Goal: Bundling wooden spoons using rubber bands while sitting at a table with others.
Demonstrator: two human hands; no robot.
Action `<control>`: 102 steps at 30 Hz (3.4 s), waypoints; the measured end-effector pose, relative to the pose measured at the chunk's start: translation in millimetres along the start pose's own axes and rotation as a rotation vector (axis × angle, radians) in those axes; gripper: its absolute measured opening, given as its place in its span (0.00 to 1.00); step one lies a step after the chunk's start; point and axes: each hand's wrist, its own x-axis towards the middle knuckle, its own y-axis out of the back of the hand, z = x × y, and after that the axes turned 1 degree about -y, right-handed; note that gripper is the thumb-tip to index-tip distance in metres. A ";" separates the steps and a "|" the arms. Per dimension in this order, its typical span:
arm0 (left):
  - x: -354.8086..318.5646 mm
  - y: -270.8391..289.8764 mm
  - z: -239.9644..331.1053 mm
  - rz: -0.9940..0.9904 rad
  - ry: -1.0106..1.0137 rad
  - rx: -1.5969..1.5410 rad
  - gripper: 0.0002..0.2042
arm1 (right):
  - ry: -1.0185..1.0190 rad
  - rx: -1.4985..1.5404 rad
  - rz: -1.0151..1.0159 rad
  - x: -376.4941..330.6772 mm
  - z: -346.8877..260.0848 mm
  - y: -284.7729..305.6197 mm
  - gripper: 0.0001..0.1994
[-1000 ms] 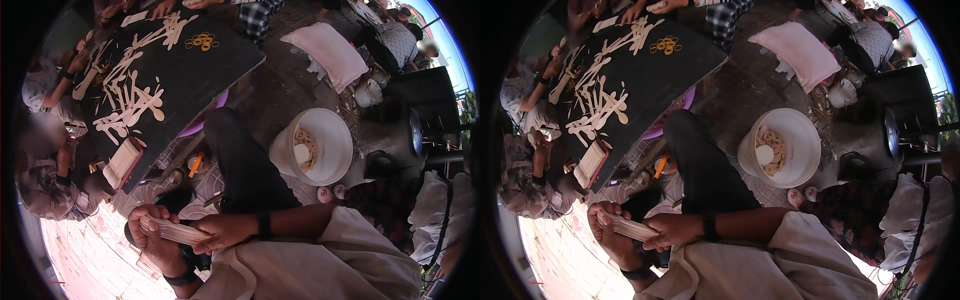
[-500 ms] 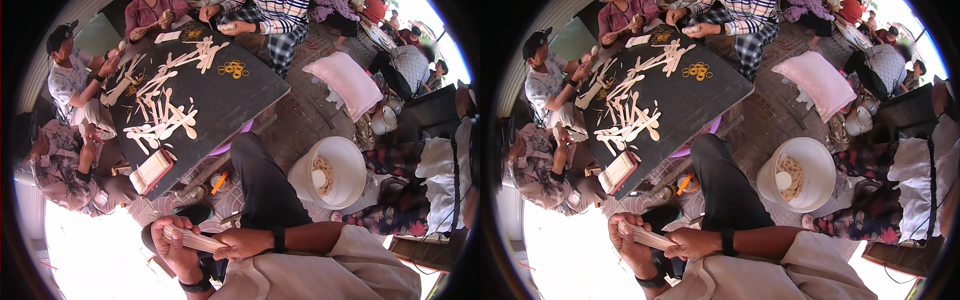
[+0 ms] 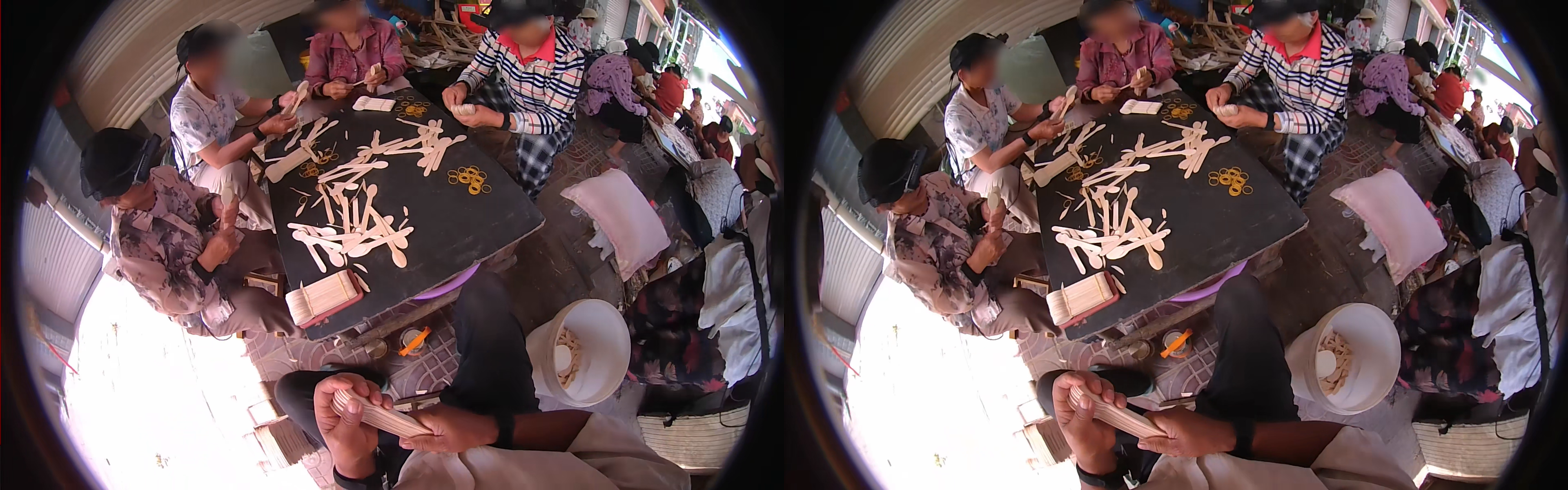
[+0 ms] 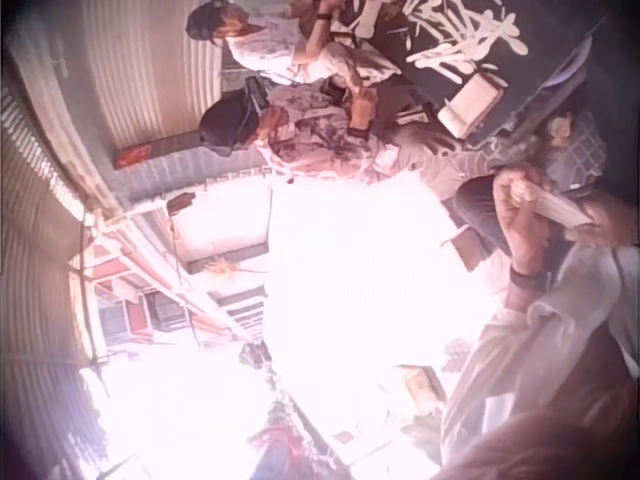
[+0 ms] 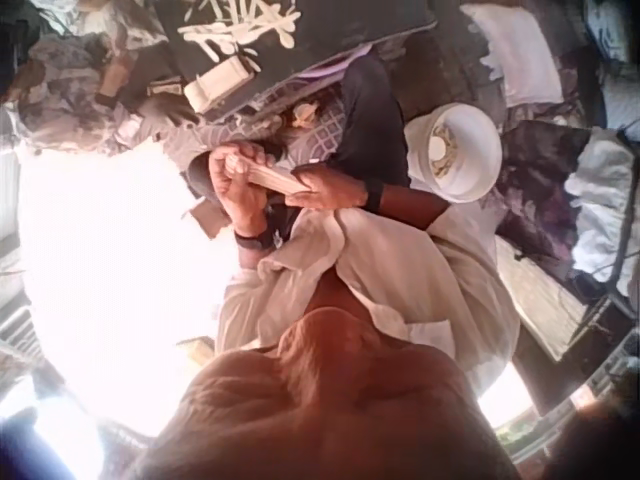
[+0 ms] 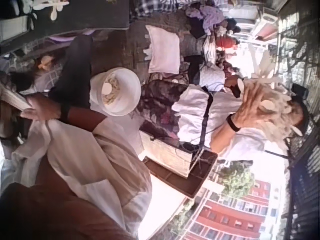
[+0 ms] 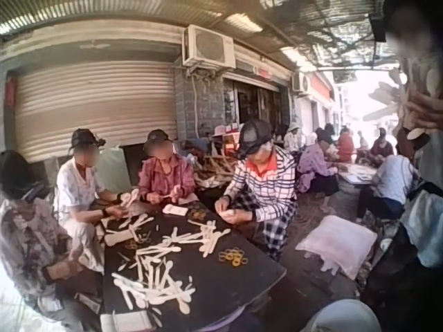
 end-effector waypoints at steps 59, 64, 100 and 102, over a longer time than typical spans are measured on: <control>-24.5 2.6 -49.6 -0.071 0.240 0.398 0.05 | -0.221 0.384 0.058 3.0 7.4 30.5 0.10; -22.2 2.2 -33.6 -0.168 0.254 0.386 0.09 | -0.169 0.354 0.013 5.3 9.5 28.9 0.10; -1.6 18.1 -71.9 -0.203 0.452 0.486 0.10 | -0.031 0.639 0.370 63.9 15.4 65.5 0.08; 1.9 20.4 -80.8 -0.139 0.437 0.680 0.08 | -0.066 0.650 0.387 63.9 20.7 68.0 0.11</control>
